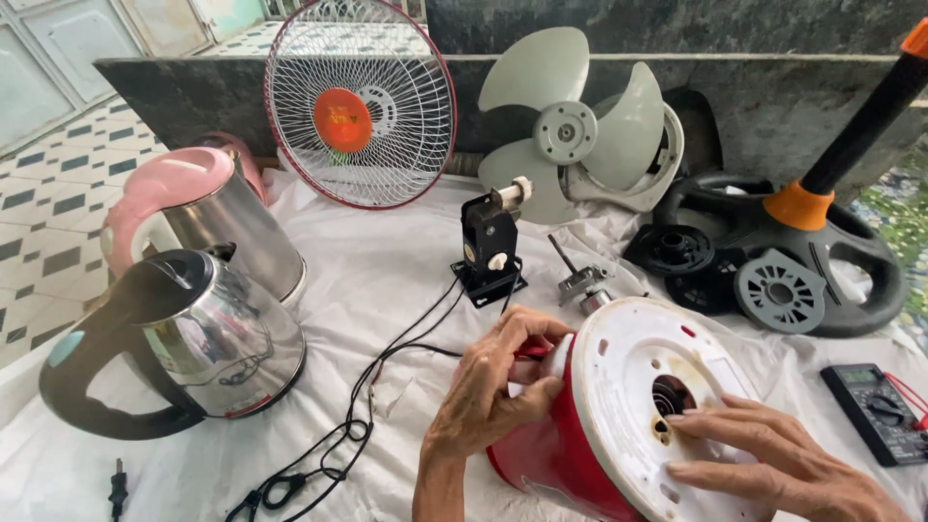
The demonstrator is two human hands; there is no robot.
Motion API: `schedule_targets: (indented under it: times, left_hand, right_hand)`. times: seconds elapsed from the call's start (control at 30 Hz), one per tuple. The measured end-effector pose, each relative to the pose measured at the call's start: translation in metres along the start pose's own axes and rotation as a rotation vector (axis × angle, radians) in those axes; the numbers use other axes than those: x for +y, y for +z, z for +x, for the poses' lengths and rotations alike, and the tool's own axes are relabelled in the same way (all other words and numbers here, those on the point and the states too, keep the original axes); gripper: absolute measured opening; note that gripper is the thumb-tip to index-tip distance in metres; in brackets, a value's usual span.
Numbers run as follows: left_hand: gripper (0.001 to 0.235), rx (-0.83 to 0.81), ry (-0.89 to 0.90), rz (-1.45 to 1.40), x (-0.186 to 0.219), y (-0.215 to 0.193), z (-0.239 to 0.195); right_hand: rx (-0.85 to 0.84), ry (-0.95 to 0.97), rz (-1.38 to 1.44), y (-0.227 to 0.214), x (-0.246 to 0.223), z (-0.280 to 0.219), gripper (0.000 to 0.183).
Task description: The person holds a red appliance body and aligns a white circular base onto it. They rotate the base to fit it into place on the red body. The person then adjusts the base to ensure it is properly seated.
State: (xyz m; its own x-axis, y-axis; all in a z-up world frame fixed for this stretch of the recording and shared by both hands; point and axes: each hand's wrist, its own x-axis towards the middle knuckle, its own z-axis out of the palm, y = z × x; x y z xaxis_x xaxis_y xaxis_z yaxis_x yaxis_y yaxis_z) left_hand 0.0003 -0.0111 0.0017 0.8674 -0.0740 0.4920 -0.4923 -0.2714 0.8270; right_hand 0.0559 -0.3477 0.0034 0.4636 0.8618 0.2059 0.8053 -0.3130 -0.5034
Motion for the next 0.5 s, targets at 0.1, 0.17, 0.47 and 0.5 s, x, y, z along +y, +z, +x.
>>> schedule_targets:
  times: [0.1, 0.17, 0.47, 0.5]
  left_hand:
    - [0.037, -0.003, 0.012, 0.012, -0.002, 0.002, -0.001]
    - [0.038, 0.002, 0.019, 0.029, -0.002, 0.003, 0.000]
    - [0.039, 0.017, 0.027, 0.066, 0.003, 0.004, 0.003]
    - [0.039, 0.013, 0.041, 0.064, 0.003, 0.004, 0.002]
  right_hand:
    - [-0.062, 0.019, -0.017, 0.002, 0.017, -0.006, 0.060]
    - [-0.096, -0.030, -0.051, 0.002, 0.020, -0.006, 0.061]
    - [0.025, -0.007, -0.107, 0.005, -0.006, 0.003, 0.049]
    - [0.098, -0.016, -0.142, 0.006, -0.016, 0.005, 0.047]
